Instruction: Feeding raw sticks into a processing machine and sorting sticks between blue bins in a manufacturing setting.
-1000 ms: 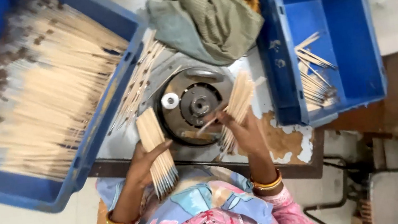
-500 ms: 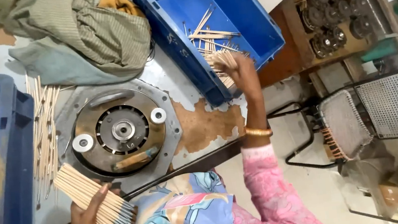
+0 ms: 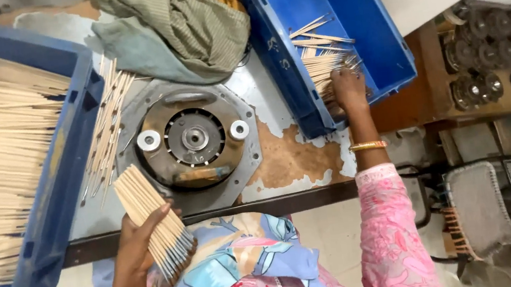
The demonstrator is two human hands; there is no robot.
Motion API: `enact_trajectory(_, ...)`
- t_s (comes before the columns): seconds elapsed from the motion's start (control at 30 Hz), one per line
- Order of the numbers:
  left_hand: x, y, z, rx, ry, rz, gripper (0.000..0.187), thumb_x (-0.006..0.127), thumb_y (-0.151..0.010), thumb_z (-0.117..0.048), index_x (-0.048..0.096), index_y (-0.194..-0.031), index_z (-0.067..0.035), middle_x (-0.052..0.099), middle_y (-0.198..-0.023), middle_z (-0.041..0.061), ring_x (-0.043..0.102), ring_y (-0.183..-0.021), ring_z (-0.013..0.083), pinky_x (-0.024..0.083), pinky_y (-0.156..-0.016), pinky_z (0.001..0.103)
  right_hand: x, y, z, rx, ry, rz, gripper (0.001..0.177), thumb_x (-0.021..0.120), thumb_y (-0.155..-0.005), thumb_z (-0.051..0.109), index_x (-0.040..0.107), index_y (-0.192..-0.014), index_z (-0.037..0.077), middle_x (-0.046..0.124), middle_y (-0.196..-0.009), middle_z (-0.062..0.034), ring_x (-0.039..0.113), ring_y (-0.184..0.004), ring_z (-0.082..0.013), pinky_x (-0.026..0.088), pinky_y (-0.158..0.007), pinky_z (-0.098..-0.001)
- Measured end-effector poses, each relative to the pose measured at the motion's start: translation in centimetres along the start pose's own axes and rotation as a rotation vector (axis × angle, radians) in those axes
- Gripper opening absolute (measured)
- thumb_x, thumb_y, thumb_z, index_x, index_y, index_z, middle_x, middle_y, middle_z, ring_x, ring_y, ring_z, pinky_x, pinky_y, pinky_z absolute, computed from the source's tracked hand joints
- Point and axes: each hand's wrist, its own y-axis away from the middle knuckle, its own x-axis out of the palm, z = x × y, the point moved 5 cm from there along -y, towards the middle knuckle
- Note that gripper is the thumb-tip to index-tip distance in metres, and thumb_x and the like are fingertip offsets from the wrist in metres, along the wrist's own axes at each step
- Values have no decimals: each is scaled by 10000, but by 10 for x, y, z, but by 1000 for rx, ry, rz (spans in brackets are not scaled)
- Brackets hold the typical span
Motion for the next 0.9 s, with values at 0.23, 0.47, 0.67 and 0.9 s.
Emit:
enact_trajectory(0.23,35,5,-25,95,-218,119,415,850,-744,-102,666,-1095,20,757,-938,130,766,-806,228,631,-693,358,-254,108,190,-69,-871,-465,95,645,-1052,41,671,-1143,32,683,-987,-178,670,-861,-323,530,-780,-406)
enact_trajectory(0.47,59,25,-62,441,-652,319,390,852,-759,-132,719,-1091,24,793,-938,114,739,-803,189,610,-720,330,-221,164,327,-784,-1159,194,179,667,-1037,160,651,-1146,20,724,-974,-130,702,-897,-250,550,-754,-343)
enact_trajectory(0.67,-10,-12,-21,105,-73,-39,405,847,-818,-189,672,-1092,53,747,-947,158,736,-793,251,612,-627,372,-247,123,263,24,-1263,-234,299,498,-1128,189,698,-1014,-1,690,-746,-54,604,-620,-90,472,-576,-258)
enact_trajectory(0.9,-13,-21,15,-96,251,-1,483,785,-816,-161,590,-1223,14,748,-1062,136,751,-911,265,644,-671,391,-208,113,308,-269,-1195,-307,215,537,-1086,185,669,-1060,17,681,-836,-121,617,-678,-209,489,-609,-335)
